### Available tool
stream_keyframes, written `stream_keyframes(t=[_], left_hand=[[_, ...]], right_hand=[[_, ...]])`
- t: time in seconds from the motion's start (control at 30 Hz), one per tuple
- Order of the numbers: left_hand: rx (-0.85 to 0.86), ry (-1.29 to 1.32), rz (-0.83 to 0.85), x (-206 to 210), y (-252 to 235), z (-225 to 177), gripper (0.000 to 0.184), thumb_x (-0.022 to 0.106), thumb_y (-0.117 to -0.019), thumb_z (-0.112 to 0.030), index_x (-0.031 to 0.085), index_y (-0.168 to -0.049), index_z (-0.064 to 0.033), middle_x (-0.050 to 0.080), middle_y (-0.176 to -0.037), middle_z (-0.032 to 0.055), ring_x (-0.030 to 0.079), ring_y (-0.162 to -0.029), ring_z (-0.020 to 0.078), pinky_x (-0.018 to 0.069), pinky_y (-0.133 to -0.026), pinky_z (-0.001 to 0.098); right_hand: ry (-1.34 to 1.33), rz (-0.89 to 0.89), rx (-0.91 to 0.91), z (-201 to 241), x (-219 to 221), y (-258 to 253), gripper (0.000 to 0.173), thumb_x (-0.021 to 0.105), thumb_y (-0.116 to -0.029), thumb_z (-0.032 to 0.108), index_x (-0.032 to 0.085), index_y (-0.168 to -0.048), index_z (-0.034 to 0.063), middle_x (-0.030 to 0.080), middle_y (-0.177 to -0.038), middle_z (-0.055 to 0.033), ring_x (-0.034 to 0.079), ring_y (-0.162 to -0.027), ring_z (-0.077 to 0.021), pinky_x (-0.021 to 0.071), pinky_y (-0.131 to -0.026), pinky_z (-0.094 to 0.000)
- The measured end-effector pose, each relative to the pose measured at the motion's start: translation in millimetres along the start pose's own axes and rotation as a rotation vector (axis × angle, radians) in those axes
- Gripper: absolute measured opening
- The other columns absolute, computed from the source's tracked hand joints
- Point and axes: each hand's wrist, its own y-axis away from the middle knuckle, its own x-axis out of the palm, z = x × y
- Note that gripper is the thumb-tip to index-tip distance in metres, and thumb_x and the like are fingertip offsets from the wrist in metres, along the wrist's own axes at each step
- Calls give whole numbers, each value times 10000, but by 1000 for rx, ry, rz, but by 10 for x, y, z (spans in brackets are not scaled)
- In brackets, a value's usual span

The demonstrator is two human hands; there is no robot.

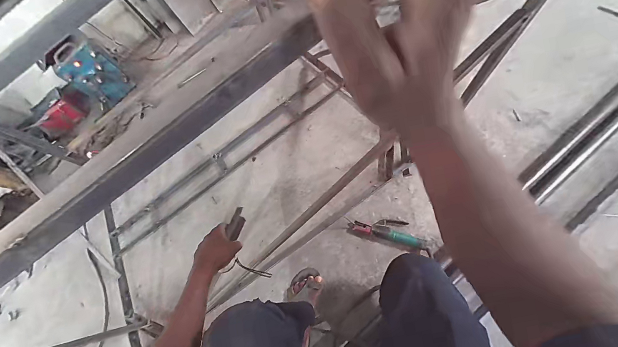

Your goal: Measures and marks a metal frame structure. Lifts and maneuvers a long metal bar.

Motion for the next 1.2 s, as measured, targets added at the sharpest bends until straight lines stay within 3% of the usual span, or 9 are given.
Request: stream_keyframes(t=[0.07,0.23,0.4,0.57,0.73,0.83,1.03,1.13,1.2], left_hand=[[29,22,18,-4,85,-19,559,750,-883,-324,559,-1360,-104,676,-1171,223,657,-1087,418,502,-911,688],[97,95,50,65,384,-40,660,782,-845,-292,506,-1414,-101,666,-1198,221,652,-1108,410,508,-931,671],[146,277,-105,164,783,133,667,814,-813,-305,519,-1373,-94,665,-1248,153,652,-1157,318,526,-987,570],[-101,697,-594,1090,1357,1180,359,765,-882,-290,691,-1141,-52,727,-1064,116,714,-939,239,600,-849,500],[-549,1656,-392,1966,1655,1559,599,373,-1098,-520,551,-1292,19,658,-919,130,606,-716,175,531,-650,356],[-515,2130,-450,2087,1256,1749,735,196,-1038,-701,572,-966,-73,600,-629,61,545,-465,135,480,-428,291],[-572,2225,-740,1742,786,1731,264,481,-1075,-332,550,-1022,-83,528,-743,65,510,-540,166,469,-467,320],[-477,2286,-690,1420,736,1442,346,435,-1093,-397,568,-1051,-79,556,-739,65,545,-545,168,500,-479,314],[-462,2308,-631,1145,694,1208,478,352,-1097,-496,581,-1088,-76,559,-747,83,542,-571,195,496,-514,341]], right_hand=[[-70,-5,149,331,38,656,306,524,-1006,273,673,-1002,7,678,-972,-153,621,-1005,-259,474,-924,-434],[-627,640,1304,1019,1161,2497,696,744,-921,407,489,-1423,-3,636,-1266,-195,647,-1115,-266,550,-953,-432],[-1346,238,1603,1490,1961,2832,361,416,-1113,253,560,-1232,-57,718,-1075,-185,711,-959,-243,594,-868,-417],[-1211,56,1554,1225,1883,2528,415,338,-1133,333,576,-1088,-4,727,-875,-110,727,-786,-228,634,-736,-419],[-1156,-221,1474,549,1501,1875,362,274,-1130,425,502,-1046,156,593,-690,52,645,-636,-97,612,-664,-316],[-1122,-286,1514,339,1430,1621,338,334,-1123,432,494,-1020,153,547,-665,30,616,-603,-127,605,-661,-367],[-912,-272,1495,-31,1463,1493,347,337,-1127,431,475,-1054,120,537,-672,-15,602,-574,-171,593,-606,-409],[-325,28,1326,-616,1327,1440,400,525,-1076,285,498,-1371,15,653,-1127,-106,675,-988,-165,588,-872,-363],[166,466,1057,-725,1176,1351,859,665,-950,459,325,-1554,-48,431,-1549,-244,443,-1434,-316,365,-1187,-468]])
